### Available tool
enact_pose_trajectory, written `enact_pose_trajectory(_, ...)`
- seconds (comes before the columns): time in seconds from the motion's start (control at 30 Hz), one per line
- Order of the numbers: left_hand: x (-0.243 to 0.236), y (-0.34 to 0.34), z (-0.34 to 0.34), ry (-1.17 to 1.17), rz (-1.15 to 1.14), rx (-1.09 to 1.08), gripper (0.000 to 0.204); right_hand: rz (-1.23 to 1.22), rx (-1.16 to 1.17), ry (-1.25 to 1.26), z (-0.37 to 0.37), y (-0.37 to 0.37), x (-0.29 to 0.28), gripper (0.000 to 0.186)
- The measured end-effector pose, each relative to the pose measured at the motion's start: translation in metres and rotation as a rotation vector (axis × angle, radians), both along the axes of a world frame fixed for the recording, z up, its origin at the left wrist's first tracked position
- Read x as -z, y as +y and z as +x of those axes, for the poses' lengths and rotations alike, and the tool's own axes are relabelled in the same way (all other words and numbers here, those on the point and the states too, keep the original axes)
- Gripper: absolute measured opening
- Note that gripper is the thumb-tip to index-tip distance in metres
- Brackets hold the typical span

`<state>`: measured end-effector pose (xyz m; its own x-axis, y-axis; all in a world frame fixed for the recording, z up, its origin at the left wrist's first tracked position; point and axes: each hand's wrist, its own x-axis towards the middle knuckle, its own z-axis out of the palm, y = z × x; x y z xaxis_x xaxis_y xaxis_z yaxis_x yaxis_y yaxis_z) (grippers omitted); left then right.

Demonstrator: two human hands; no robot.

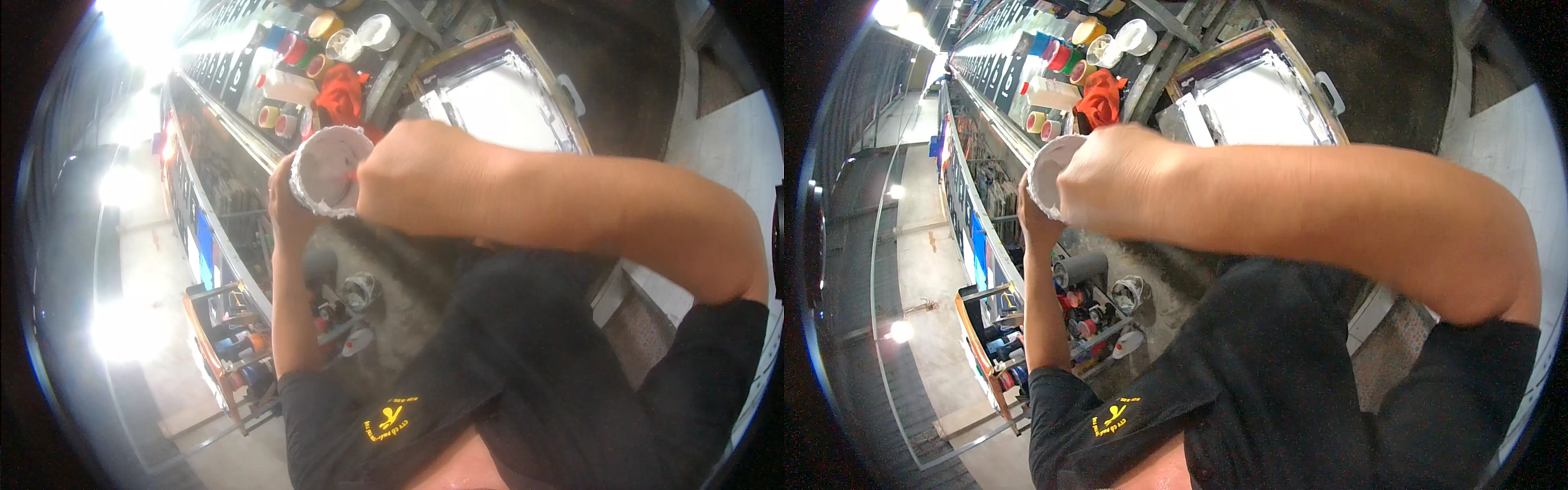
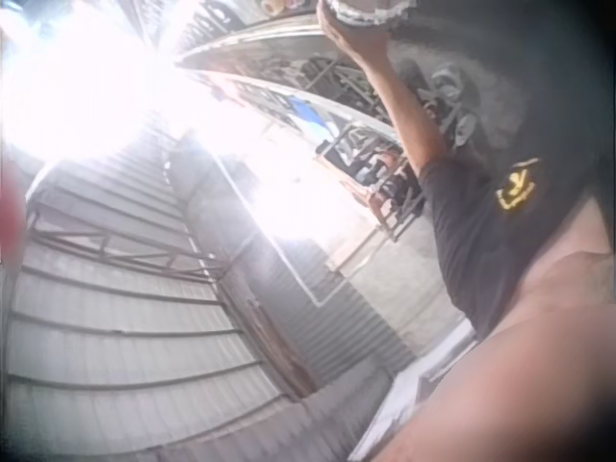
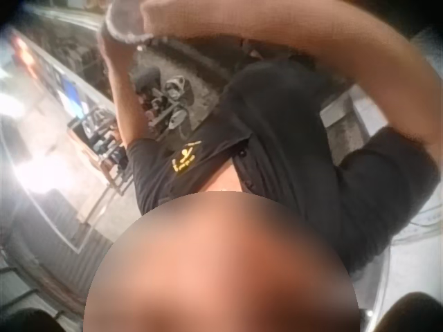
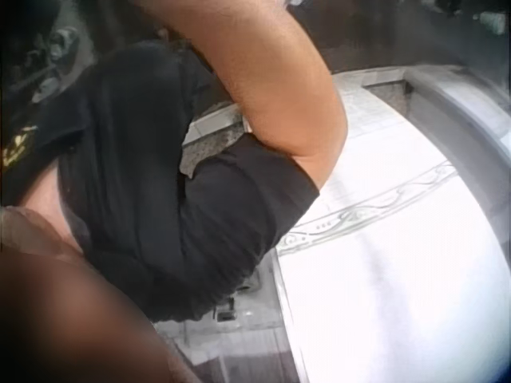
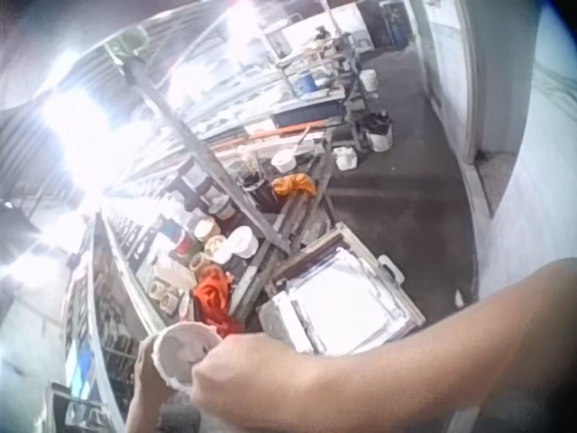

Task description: The person applies white ink to a screen printing frame using a small spatula, then uses a squeegee to pull the ink across the mesh onto a black t-shirt laid on a table. The person repeats the ink application and squeegee strokes multiple times.

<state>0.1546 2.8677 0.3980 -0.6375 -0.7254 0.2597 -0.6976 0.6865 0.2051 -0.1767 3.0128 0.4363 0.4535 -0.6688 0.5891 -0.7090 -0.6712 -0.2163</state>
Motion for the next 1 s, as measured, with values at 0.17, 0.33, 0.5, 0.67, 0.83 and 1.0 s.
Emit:
enact_pose_trajectory(0.17, -0.017, 0.009, -0.023, -0.077, 0.150, -0.020, 0.112, -0.314, 0.066, 0.237, -0.029, -0.030, -0.004, 0.011)
enact_pose_trajectory(0.33, -0.032, -0.007, -0.020, -0.112, -0.237, 0.150, 0.108, 0.335, 0.178, 0.017, -0.020, -0.027, 0.035, 0.016)
enact_pose_trajectory(0.5, -0.047, -0.037, -0.035, -0.145, -0.544, 0.276, 0.094, 0.893, -0.117, -0.739, -0.012, -0.035, 0.060, 0.026)
enact_pose_trajectory(0.67, -0.021, -0.041, -0.025, -0.082, -0.476, 0.286, 0.094, 1.277, -0.138, -0.903, -0.037, -0.023, 0.019, 0.029)
enact_pose_trajectory(0.83, -0.010, -0.032, -0.008, 0.005, 0.030, -0.083, 0.117, -0.006, 0.161, 0.103, -0.033, -0.002, -0.007, 0.013)
enact_pose_trajectory(1.0, -0.033, -0.009, -0.032, -0.063, 0.048, 0.038, 0.115, -0.147, 0.135, 0.072, -0.031, -0.030, -0.019, 0.013)
